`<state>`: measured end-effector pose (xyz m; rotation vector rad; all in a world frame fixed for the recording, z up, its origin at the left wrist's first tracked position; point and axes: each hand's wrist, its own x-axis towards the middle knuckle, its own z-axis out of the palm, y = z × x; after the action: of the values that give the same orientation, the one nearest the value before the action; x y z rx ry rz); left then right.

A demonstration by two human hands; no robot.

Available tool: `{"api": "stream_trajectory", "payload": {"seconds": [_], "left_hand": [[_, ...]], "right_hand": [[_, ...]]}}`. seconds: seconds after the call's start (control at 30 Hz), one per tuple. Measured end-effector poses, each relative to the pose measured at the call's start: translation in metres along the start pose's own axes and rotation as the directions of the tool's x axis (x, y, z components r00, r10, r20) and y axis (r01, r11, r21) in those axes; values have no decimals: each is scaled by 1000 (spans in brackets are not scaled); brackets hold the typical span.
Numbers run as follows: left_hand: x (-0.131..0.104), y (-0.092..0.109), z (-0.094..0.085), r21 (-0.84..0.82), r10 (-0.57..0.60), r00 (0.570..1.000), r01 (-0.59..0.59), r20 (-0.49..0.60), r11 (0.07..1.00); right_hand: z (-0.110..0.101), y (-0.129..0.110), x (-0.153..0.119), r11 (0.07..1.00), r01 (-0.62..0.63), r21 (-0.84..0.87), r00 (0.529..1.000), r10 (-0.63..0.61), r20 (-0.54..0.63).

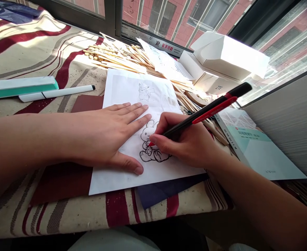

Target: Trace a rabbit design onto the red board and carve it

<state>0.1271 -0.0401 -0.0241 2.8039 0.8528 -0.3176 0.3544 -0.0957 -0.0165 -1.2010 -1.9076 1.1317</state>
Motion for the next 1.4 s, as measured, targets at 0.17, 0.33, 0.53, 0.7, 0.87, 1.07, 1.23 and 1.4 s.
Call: {"api": "stream_trajectory", "payload": {"seconds": [0.17, 0.33, 0.53, 0.7, 0.87, 1.07, 1.23, 1.4], "left_hand": [[0, 1, -1, 3, 7, 1000, -7, 5, 1000], [0, 0, -1, 8, 1, 1000, -1, -3, 1000], [0, -2, 2, -18, 4, 1000, -4, -18, 1000], [-1, -2, 2, -17, 3, 1000, -4, -16, 1000], [0, 0, 0, -27, 22, 999, -23, -33, 999], [0, 0, 0, 2, 3, 1000, -3, -1, 1000], [0, 0, 2, -12, 8, 1000, -8, -4, 1000], [0, -1, 2, -20, 16, 1000, -17, -22, 1000]], "right_hand": [[1, 0, 0, 998, 25, -49, 999, -27, -25], [1, 1, -2, 999, -14, 52, 1000, 13, 16], [2, -1, -2, 998, -16, 54, 998, 13, 56], [1, -4, -1, 998, 25, -50, 999, -23, 36], [1, -3, -2, 997, 52, -60, 998, -50, 38], [1, 3, -3, 998, 10, 55, 997, -14, 71], [1, 1, -2, 1000, 19, 20, 998, -20, 61], [-1, -3, -3, 1000, 27, -5, 996, -26, 89]]}}
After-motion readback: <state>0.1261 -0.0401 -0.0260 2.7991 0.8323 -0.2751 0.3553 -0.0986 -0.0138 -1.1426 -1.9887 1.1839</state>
